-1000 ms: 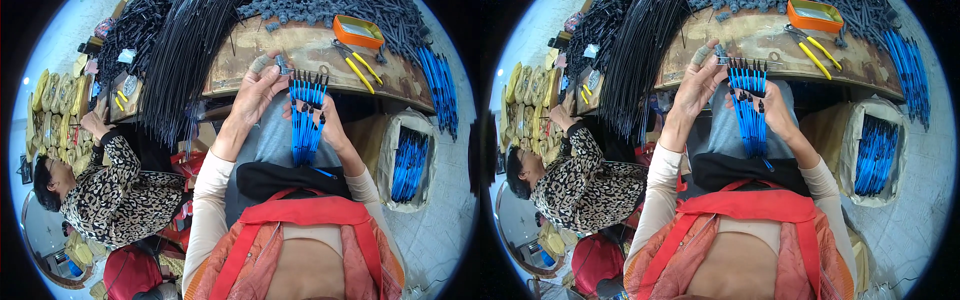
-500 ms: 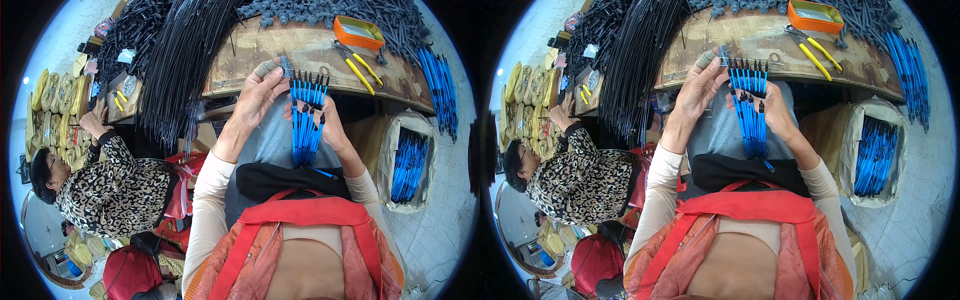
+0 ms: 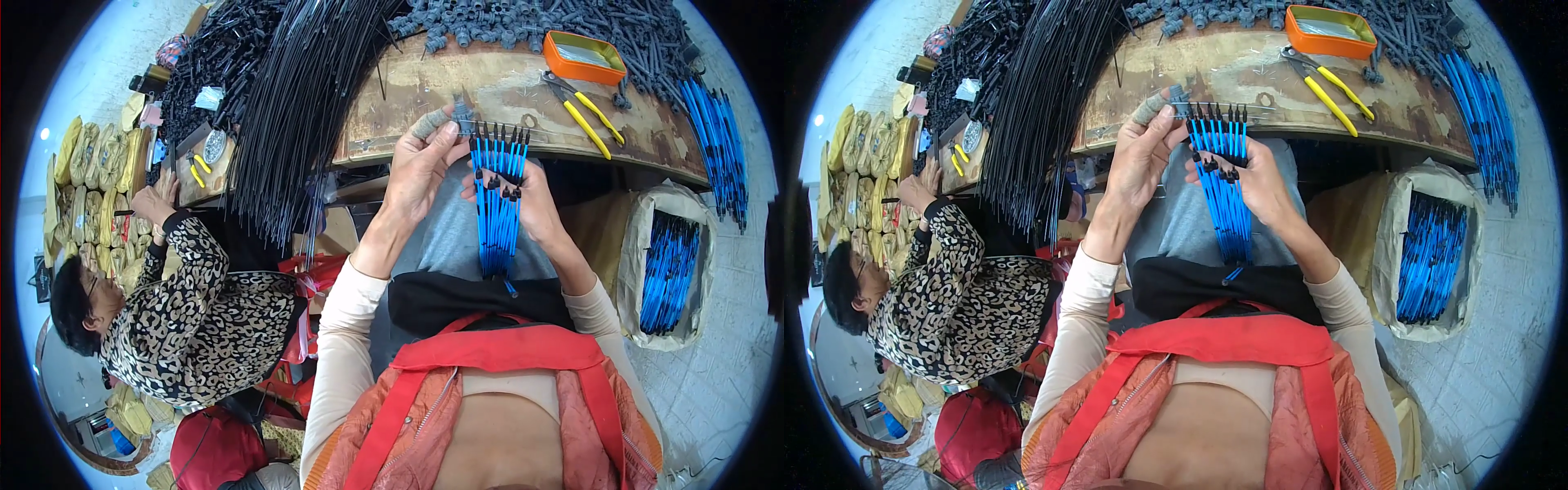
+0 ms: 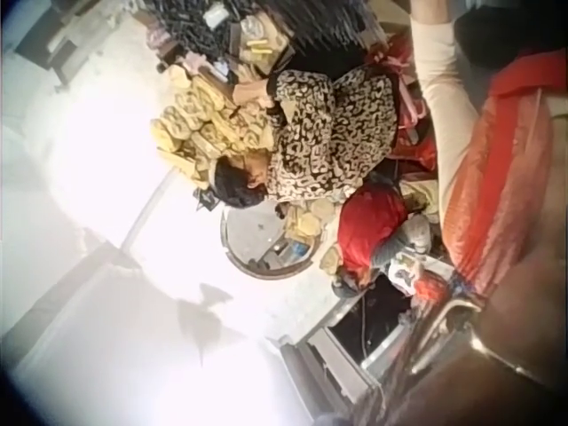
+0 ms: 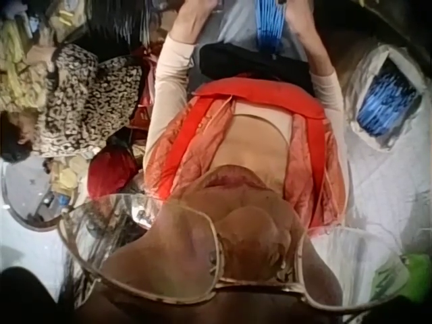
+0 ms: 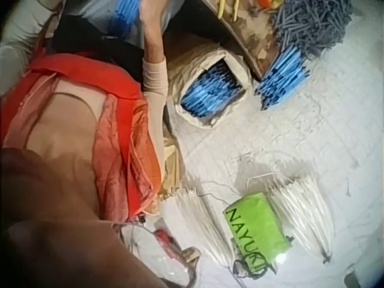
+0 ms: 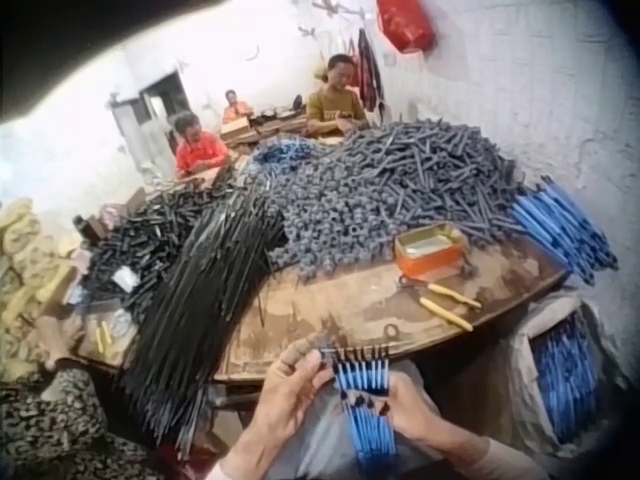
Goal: Arranging blue plastic components into a specialized jig and using a pliers-like tool to perform manual assembly.
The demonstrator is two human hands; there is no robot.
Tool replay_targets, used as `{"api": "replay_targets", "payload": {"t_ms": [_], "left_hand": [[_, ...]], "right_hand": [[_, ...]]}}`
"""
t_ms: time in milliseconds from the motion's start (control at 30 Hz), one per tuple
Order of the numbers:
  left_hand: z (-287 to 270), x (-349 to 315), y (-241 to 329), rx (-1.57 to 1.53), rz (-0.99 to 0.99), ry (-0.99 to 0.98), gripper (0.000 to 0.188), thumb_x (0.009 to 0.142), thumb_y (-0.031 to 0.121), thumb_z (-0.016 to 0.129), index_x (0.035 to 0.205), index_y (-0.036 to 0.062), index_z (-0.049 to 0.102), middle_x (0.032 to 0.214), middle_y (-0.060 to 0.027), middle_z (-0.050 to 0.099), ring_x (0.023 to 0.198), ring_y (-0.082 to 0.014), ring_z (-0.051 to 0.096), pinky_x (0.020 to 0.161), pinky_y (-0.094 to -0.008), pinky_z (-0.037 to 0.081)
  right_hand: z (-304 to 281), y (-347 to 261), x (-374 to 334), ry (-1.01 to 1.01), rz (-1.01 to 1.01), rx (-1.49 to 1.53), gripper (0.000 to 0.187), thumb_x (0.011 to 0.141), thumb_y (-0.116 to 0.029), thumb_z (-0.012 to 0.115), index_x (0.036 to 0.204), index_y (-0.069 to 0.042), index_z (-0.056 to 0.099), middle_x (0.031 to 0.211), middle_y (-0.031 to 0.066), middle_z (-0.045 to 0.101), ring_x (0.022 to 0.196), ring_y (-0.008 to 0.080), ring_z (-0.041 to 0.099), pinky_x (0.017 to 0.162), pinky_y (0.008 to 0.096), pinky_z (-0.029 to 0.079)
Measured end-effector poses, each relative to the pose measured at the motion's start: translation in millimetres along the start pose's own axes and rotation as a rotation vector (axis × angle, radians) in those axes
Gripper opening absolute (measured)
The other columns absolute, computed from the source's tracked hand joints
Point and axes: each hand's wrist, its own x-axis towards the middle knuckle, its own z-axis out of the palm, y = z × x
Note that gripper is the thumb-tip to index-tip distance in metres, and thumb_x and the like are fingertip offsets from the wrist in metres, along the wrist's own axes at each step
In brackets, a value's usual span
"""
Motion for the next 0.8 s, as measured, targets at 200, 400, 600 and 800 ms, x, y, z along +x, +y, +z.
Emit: {"api": "replay_targets", "payload": {"t_ms": [200, 400, 600, 800], "left_hand": [[16, -9, 11, 0.168, 0.021, 0.112, 0.033, 0.097, 0.007, 0.058, 0.128, -0.0020, 0.055, 0.111, -0.0113, 0.066, 0.097, -0.0178, 0.066, 0.087, -0.0304, 0.057], [19, -14, 18, 0.137, 0.001, 0.135, 0.039, 0.096, 0.004, 0.058, 0.134, -0.0040, 0.050, 0.112, -0.0117, 0.065, 0.096, -0.0162, 0.065, 0.090, -0.0292, 0.053], [33, -18, 21, 0.422, 0.092, 0.175, 0.048, 0.085, 0.001, 0.070, 0.130, -0.0056, 0.053, 0.107, -0.0126, 0.067, 0.095, -0.0146, 0.064, 0.087, -0.0287, 0.050], [32, -16, 21, 0.515, 0.142, 0.201, 0.043, 0.083, 0.002, 0.073, 0.123, -0.0058, 0.058, 0.101, -0.0117, 0.070, 0.090, -0.0129, 0.065, 0.086, -0.0276, 0.050]], "right_hand": [[-1, 7, 4, -0.030, -0.068, 0.087, 0.038, 0.092, -0.028, 0.065, 0.116, 0.001, 0.061, 0.097, 0.0145, 0.070, 0.088, 0.0235, 0.071, 0.078, 0.0324, 0.057], [2, -2, 8, -0.001, 0.020, 0.052, 0.036, 0.091, -0.026, 0.068, 0.114, 0.001, 0.061, 0.095, 0.0136, 0.070, 0.086, 0.0238, 0.071, 0.075, 0.0321, 0.057], [4, 0, 4, 0.015, 0.064, 0.059, 0.035, 0.090, -0.023, 0.069, 0.113, 0.002, 0.062, 0.094, 0.0132, 0.070, 0.085, 0.0226, 0.071, 0.073, 0.0304, 0.056], [5, -2, 2, 0.004, 0.043, 0.066, 0.033, 0.092, -0.021, 0.068, 0.115, 0.001, 0.061, 0.093, 0.0121, 0.070, 0.083, 0.0217, 0.071, 0.071, 0.0303, 0.056]]}}
